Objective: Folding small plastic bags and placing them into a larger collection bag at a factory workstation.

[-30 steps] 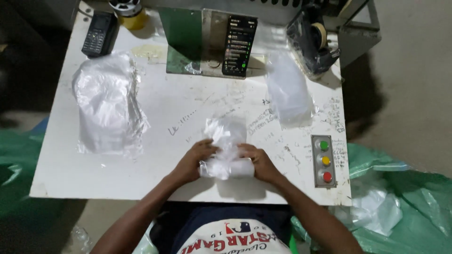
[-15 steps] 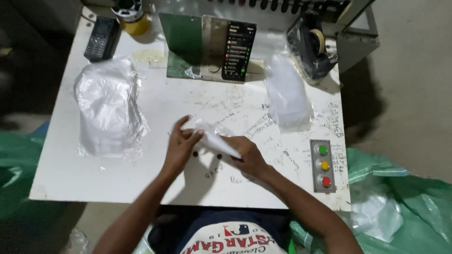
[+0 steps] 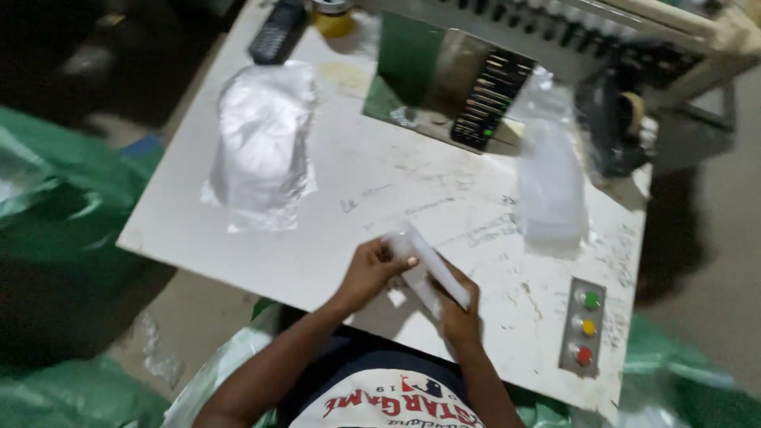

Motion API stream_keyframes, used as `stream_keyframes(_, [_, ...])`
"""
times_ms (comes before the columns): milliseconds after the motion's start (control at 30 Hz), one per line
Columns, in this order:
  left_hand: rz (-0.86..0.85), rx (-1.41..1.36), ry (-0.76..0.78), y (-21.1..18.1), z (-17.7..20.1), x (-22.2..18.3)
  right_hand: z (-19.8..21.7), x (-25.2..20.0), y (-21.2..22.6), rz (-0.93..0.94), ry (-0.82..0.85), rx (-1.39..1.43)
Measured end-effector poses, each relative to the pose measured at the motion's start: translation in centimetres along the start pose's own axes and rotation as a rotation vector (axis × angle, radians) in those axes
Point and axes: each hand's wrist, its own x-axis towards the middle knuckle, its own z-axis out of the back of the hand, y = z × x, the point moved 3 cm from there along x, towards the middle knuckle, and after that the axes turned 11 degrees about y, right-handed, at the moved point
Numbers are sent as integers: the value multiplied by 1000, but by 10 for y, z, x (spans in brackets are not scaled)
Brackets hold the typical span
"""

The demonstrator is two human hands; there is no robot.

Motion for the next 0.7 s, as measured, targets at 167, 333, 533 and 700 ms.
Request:
stream_keyframes(167, [-228, 411, -286, -76, 118, -5, -20, -23, 77, -145, -168, 158])
stream_keyframes(333, [-438, 1090, -746, -132, 201, -30, -23, -32, 109, -203, -239, 145])
stream_keyframes(533, [-443, 1361, -747, -109, 270, -19, -2, -12, 70, -156, -267, 183])
stream_keyframes(700, [-711, 1686, -782, -142, 200, -33, 0, -13, 61, -70, -281, 225])
